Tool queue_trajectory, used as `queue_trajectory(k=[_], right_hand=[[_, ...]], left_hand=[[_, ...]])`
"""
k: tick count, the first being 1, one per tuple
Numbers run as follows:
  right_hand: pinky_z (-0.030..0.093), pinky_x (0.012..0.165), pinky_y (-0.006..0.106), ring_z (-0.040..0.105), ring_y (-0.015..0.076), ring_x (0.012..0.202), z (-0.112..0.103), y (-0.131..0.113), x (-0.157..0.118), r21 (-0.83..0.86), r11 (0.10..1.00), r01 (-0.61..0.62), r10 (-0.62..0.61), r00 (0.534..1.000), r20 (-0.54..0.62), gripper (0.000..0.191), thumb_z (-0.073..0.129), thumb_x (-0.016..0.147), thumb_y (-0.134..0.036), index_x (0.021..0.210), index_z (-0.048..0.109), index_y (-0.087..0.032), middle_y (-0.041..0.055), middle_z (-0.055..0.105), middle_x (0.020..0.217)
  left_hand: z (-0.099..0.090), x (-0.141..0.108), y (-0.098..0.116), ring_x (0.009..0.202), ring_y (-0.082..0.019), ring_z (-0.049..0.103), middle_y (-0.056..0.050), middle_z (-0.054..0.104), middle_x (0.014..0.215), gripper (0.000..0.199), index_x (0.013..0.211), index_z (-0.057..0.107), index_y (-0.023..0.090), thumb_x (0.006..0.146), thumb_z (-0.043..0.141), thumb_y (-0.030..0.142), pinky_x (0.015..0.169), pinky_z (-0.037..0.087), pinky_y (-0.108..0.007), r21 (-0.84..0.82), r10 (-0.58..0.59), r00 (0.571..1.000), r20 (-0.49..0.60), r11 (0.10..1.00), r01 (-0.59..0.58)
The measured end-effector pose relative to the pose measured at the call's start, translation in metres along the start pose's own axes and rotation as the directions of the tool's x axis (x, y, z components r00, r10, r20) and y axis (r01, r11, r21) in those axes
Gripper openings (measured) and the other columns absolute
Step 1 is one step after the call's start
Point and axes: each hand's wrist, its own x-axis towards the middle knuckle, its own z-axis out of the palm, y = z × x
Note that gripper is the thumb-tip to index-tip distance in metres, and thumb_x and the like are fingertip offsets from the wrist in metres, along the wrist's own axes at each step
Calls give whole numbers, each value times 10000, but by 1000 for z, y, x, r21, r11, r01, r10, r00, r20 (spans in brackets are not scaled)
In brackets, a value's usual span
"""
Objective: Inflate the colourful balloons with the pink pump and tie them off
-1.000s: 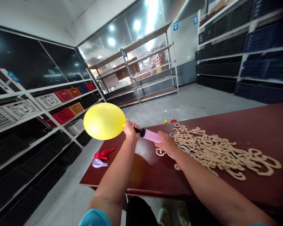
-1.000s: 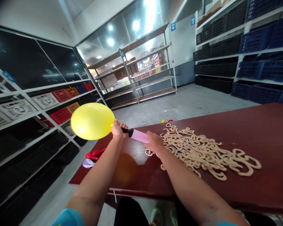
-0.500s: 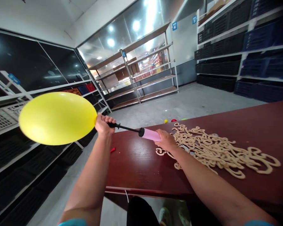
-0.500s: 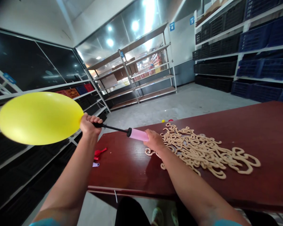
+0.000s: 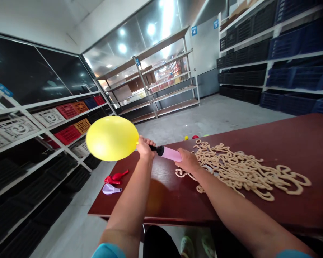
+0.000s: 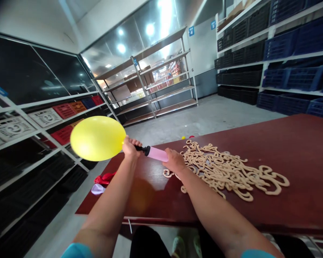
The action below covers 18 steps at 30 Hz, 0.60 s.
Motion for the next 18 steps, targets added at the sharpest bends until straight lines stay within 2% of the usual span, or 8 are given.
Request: queue_trajectory(k=[3, 6, 11, 15, 18], right_hand=[[332, 627, 264, 547, 190, 786, 0, -1, -1, -3, 1000, -1, 1, 1000, 13, 321, 615, 653, -285, 941, 497, -209, 45, 592, 874], [343, 650, 261, 547, 190, 826, 0, -3, -1, 19, 1000, 14, -14, 1000, 17, 343, 621, 648, -271, 963, 499, -215, 41, 594, 895], [363, 659, 270, 552, 191, 847, -2, -5, -1, 70, 996, 50, -51, 999, 9, 374, 609, 643, -257, 1000, 499, -233, 31, 593, 917], [387, 676, 296, 554, 200, 845, -4, -5, 0, 110, 992, 60, -59, 998, -11, 386, 584, 647, -247, 1022, 495, -234, 43, 586, 914], [393, 684, 303, 552, 199, 845, -3, -5, 0, 129, 990, 53, -52, 999, -16, 387, 583, 649, -264, 1024, 491, -233, 40, 584, 905]], left_hand=[[-3, -6, -11, 341, -57, 279, 80, 195, 441, 418, 572, 187, 201, 762, 502, 400, 377, 246, -217, -6, -25, 1000, -8, 1000, 25], [-9, -4, -1, 339, -61, 285, 81, 201, 438, 413, 573, 188, 202, 760, 505, 391, 380, 256, -220, -8, -16, 1000, -21, 1000, 16], [-18, 6, 53, 338, -72, 288, 76, 201, 433, 386, 574, 177, 205, 778, 473, 344, 377, 261, -228, -28, 90, 996, 8, 996, -89], [-14, 8, 100, 343, -69, 276, 73, 189, 430, 397, 572, 159, 203, 781, 473, 327, 379, 261, -227, -24, 166, 982, 89, 986, -164], [-8, 10, 114, 345, -67, 271, 72, 180, 432, 400, 571, 160, 200, 775, 482, 321, 374, 255, -223, -17, 208, 970, 128, 978, -208]])
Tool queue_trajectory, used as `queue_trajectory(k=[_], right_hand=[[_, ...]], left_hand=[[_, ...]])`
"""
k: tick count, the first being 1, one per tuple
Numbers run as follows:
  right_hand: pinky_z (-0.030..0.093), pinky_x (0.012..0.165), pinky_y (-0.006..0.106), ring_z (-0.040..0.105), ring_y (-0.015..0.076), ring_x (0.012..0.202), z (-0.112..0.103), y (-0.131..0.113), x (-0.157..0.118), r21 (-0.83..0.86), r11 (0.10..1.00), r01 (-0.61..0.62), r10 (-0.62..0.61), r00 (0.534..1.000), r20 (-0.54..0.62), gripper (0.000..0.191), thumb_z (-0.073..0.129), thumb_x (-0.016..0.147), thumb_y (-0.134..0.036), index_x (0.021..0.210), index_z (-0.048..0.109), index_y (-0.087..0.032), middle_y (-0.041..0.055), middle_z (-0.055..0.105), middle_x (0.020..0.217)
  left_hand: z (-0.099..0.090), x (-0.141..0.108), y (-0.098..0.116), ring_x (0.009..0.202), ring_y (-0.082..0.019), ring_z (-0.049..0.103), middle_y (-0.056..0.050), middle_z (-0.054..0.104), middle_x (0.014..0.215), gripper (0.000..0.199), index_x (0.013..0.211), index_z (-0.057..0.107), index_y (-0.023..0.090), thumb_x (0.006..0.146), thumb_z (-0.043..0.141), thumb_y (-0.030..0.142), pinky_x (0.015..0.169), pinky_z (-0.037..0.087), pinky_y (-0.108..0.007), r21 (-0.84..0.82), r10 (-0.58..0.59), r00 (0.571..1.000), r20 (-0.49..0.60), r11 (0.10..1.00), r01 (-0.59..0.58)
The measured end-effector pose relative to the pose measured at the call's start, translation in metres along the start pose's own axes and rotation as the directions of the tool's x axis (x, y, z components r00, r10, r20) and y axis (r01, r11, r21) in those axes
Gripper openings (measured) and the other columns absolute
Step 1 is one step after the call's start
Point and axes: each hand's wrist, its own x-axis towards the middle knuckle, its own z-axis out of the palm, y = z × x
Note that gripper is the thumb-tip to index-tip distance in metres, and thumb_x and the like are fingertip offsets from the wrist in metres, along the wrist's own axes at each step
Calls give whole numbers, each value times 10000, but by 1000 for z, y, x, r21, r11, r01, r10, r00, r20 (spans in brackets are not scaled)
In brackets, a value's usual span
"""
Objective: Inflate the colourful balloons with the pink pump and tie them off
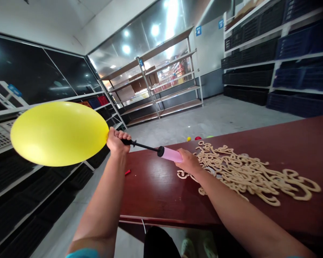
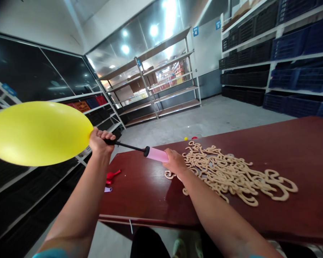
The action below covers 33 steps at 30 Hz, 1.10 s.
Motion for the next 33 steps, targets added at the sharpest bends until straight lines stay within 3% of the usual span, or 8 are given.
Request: queue_trajectory(k=[3, 10, 14, 16, 19, 28, 30, 33], right_hand=[[382, 662, 298, 552, 200, 819, 2, 2, 0, -32, 999, -27, 27, 1000, -3, 341, 585, 645, -257, 975, 503, -224, 42, 587, 882], [337, 623, 270, 554, 194, 798, 3, 5, 0, -111, 992, -62, 63, 998, 5, 347, 621, 636, -282, 949, 486, -216, 41, 599, 893], [324, 616, 266, 554, 194, 790, 3, 4, -1, -149, 987, -58, 64, 997, 31, 328, 617, 642, -281, 936, 487, -217, 39, 602, 865], [325, 617, 265, 556, 194, 790, 2, 2, -2, -157, 987, -35, 42, 998, 37, 332, 615, 643, -276, 945, 490, -218, 36, 602, 863], [331, 621, 261, 557, 190, 805, 1, -2, -3, -144, 989, 12, -7, 999, 39, 315, 607, 649, -267, 940, 495, -218, 29, 600, 863], [375, 651, 280, 556, 196, 829, -3, -4, -1, -32, 999, 44, -45, 999, -30, 356, 597, 636, -251, 980, 507, -223, 34, 596, 890], [380, 638, 290, 557, 202, 816, 0, -1, -1, -32, 999, 33, -35, 998, -44, 355, 591, 634, -260, 976, 510, -217, 39, 595, 875], [377, 613, 298, 558, 206, 776, 5, 3, -1, -54, 999, -2, 0, 999, -47, 329, 586, 631, -271, 946, 516, -207, 45, 594, 841]], left_hand=[[4, 1, -14, 342, -64, 265, 73, 184, 433, 397, 570, 171, 200, 773, 484, 338, 367, 243, -219, 5, -10, 1000, 0, 1000, 10], [7, -19, -97, 340, -57, 260, 80, 197, 439, 411, 578, 190, 201, 774, 487, 406, 374, 242, -214, 11, -179, 977, -117, 983, 182], [2, -34, -121, 345, -64, 277, 77, 202, 441, 393, 575, 204, 203, 773, 490, 385, 376, 246, -222, -34, -248, 958, -143, 969, 245], [-4, -36, -119, 349, -69, 288, 75, 207, 441, 384, 572, 208, 202, 774, 488, 371, 381, 259, -227, -43, -246, 957, -151, 969, 242], [-12, -31, -98, 351, -73, 294, 72, 212, 438, 384, 569, 194, 202, 778, 478, 355, 384, 267, -230, -44, -211, 964, -159, 977, 207], [-8, 1, 2, 349, -69, 274, 73, 188, 431, 407, 569, 161, 198, 773, 490, 324, 385, 260, -224, -1, -22, 1000, -7, 1000, 22], [-5, 5, 6, 349, -70, 275, 72, 187, 431, 411, 571, 158, 200, 776, 489, 333, 381, 253, -224, -2, -9, 1000, 14, 1000, 9], [0, 2, -14, 344, -68, 265, 72, 187, 434, 405, 574, 167, 203, 787, 478, 349, 372, 238, -223, -11, -42, 999, 13, 999, 42]])
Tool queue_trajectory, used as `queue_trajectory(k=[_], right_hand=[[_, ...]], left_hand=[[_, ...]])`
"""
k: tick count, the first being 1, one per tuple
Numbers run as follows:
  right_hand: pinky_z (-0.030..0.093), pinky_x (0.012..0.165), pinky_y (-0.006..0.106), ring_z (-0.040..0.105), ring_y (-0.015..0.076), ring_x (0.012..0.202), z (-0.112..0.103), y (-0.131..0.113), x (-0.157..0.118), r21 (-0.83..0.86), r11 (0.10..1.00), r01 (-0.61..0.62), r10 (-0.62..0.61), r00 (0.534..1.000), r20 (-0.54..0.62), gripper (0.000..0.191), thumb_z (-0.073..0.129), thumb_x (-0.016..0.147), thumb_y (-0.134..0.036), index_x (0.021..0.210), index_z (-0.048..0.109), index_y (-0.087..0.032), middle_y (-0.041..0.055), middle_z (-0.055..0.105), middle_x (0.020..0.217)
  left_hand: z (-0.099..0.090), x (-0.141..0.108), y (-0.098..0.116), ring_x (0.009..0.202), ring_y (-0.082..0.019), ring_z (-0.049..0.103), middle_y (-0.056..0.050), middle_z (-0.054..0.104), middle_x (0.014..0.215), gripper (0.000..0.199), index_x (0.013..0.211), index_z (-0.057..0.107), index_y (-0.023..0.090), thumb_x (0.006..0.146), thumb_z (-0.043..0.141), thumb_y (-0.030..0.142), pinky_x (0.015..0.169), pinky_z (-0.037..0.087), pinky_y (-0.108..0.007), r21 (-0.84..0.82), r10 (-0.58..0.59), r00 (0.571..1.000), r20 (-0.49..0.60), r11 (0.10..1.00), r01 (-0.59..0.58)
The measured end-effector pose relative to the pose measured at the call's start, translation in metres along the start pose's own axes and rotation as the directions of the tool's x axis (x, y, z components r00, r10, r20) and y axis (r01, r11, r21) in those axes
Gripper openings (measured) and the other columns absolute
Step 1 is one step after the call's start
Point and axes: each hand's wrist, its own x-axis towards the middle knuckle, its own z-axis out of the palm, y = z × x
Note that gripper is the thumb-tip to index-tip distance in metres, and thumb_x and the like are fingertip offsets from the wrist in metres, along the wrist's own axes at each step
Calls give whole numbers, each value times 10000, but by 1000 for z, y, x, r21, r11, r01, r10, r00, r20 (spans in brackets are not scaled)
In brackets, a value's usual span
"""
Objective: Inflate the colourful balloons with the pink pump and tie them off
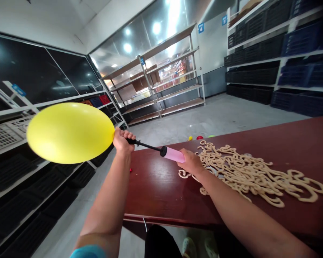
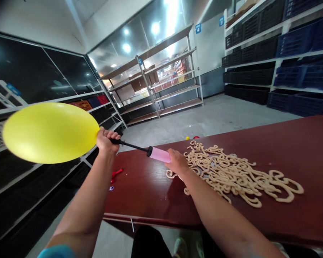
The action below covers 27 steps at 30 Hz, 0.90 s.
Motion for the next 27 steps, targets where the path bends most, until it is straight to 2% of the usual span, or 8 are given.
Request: queue_trajectory(k=[6, 8, 10, 14, 19, 23, 25, 27], right_hand=[[353, 618, 276, 559, 198, 799, 0, 1, -1, -56, 998, -40, 43, 998, 53, 327, 611, 639, -295, 934, 502, -208, 41, 600, 871], [343, 617, 268, 561, 193, 795, -2, 0, -1, -82, 995, -59, 65, 995, 78, 345, 623, 637, -306, 944, 497, -210, 37, 603, 876], [337, 619, 262, 563, 189, 792, -4, -1, -1, -95, 993, -69, 78, 992, 97, 354, 625, 641, -305, 957, 496, -212, 34, 606, 882], [342, 645, 260, 558, 188, 826, -7, -3, -1, -79, 997, -20, 27, 995, 99, 352, 613, 655, -284, 980, 501, -211, 37, 604, 899], [349, 669, 259, 551, 182, 847, -9, -6, 0, -44, 999, 20, -16, 996, 90, 348, 601, 647, -255, 983, 515, -220, 32, 597, 923], [353, 657, 267, 552, 185, 832, -6, -6, 1, -29, 999, 46, -45, 998, 38, 353, 584, 646, -263, 987, 503, -216, 29, 594, 910], [352, 648, 268, 551, 188, 824, -4, -5, 1, -40, 998, 44, -43, 999, 15, 347, 577, 653, -275, 983, 496, -208, 33, 592, 893], [345, 631, 269, 550, 190, 802, -3, -4, 1, -69, 997, 21, -21, 1000, 11, 320, 575, 658, -281, 957, 494, -201, 37, 591, 858]], left_hand=[[4, -21, -86, 341, -58, 253, 80, 190, 446, 410, 581, 182, 204, 773, 489, 397, 372, 228, -216, 2, -148, 985, -85, 989, 148], [4, -27, -105, 344, -59, 261, 81, 192, 446, 413, 584, 182, 204, 767, 494, 405, 377, 235, -215, -4, -190, 976, -102, 982, 191], [3, -30, -112, 344, -61, 263, 81, 191, 444, 406, 584, 182, 205, 770, 488, 397, 380, 240, -217, -14, -211, 970, -120, 977, 211], [-6, -26, -93, 346, -67, 277, 78, 198, 436, 381, 579, 185, 205, 782, 467, 361, 385, 252, -222, -19, -197, 967, -160, 980, 197], [-19, -12, -29, 346, -64, 275, 77, 204, 430, 364, 581, 184, 199, 795, 446, 331, 388, 261, -216, -22, -91, 986, -137, 996, 89], [-16, 4, 17, 347, -65, 282, 77, 200, 427, 377, 578, 175, 196, 787, 461, 327, 383, 260, -212, -2, -13, 998, -54, 1000, 13], [-12, 10, 26, 346, -67, 283, 76, 199, 426, 380, 577, 171, 197, 788, 460, 325, 379, 257, -214, 3, 0, 1000, -28, 1000, 0], [-8, 13, 21, 343, -66, 275, 76, 195, 427, 374, 576, 171, 198, 790, 453, 316, 374, 251, -213, 0, 1, 1000, -30, 1000, 0]])
